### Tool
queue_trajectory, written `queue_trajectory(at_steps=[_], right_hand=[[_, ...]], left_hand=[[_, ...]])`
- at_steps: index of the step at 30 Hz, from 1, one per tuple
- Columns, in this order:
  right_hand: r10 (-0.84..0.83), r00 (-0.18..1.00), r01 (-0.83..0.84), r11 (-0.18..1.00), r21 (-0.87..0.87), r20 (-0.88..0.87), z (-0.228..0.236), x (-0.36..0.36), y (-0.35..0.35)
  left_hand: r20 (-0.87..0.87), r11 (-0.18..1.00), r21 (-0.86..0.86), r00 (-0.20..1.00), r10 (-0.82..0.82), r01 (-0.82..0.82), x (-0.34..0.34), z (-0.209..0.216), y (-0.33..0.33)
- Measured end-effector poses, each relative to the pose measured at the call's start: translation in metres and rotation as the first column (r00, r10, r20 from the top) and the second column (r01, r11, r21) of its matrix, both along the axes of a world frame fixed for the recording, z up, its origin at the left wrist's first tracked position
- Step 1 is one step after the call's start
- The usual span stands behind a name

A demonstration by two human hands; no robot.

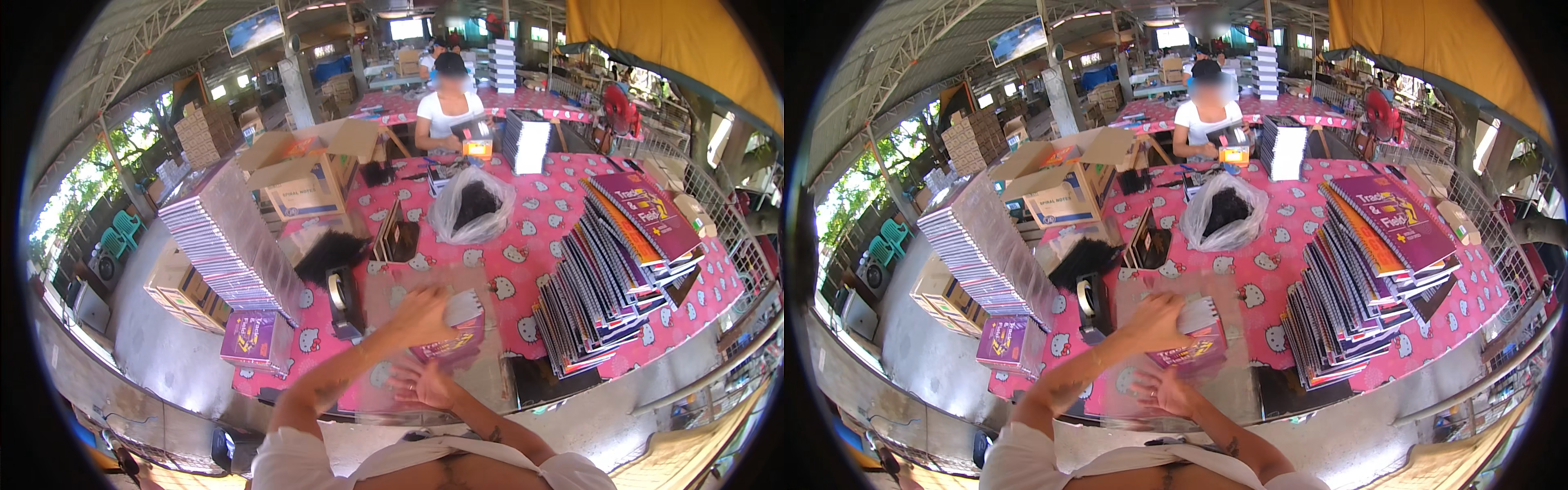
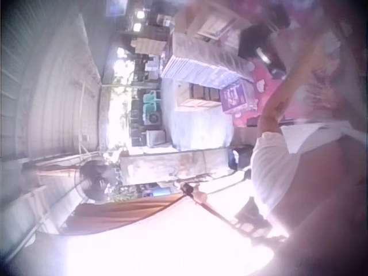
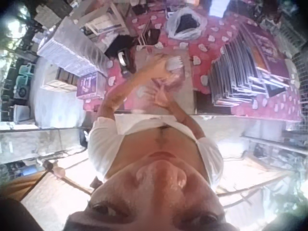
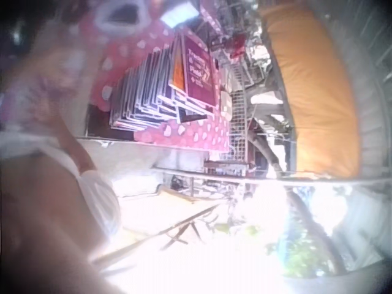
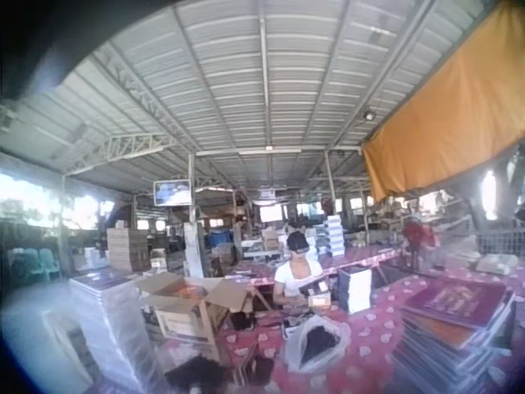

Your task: The person sorts various spiral notebooks by their cover design into stacks on a table and then places a stack of sorted notebooks into a clear plastic bag.

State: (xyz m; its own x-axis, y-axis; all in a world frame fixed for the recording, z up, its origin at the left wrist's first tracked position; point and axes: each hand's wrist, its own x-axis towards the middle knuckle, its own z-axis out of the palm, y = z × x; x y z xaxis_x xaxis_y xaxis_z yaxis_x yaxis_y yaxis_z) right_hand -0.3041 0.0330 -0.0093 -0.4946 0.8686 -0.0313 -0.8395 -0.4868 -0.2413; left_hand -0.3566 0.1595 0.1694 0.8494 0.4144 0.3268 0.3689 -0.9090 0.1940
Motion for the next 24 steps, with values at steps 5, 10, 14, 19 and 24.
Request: queue_trajectory(at_steps=[5, 10, 14, 19, 24], right_hand=[[-0.567, 0.822, 0.569, 0.821, 0.051, -0.049, -0.011, 0.080, 0.013], [-0.572, 0.165, 0.095, 0.820, 0.565, 0.803, 0.075, 0.113, 0.015], [-0.551, 0.111, 0.180, 0.830, 0.528, 0.827, 0.097, 0.119, 0.021], [-0.722, -0.024, 0.309, 0.652, 0.693, 0.691, 0.193, 0.127, 0.017], [-0.907, -0.224, -0.270, 0.410, 0.871, 0.357, 0.247, 0.042, -0.003]], left_hand=[[0.197, 0.857, -0.404, 0.883, 0.425, -0.322, -0.075, -0.052, -0.040], [0.598, 0.670, -0.735, 0.570, 0.563, 0.109, -0.121, -0.143, -0.028], [0.584, 0.713, -0.686, 0.694, 0.422, 0.144, -0.088, -0.072, -0.028], [0.734, 0.744, -0.660, 0.306, 0.606, 0.108, -0.107, -0.033, -0.008], [0.266, 0.380, -0.803, 0.293, 0.918, -0.460, -0.223, -0.146, 0.079]])
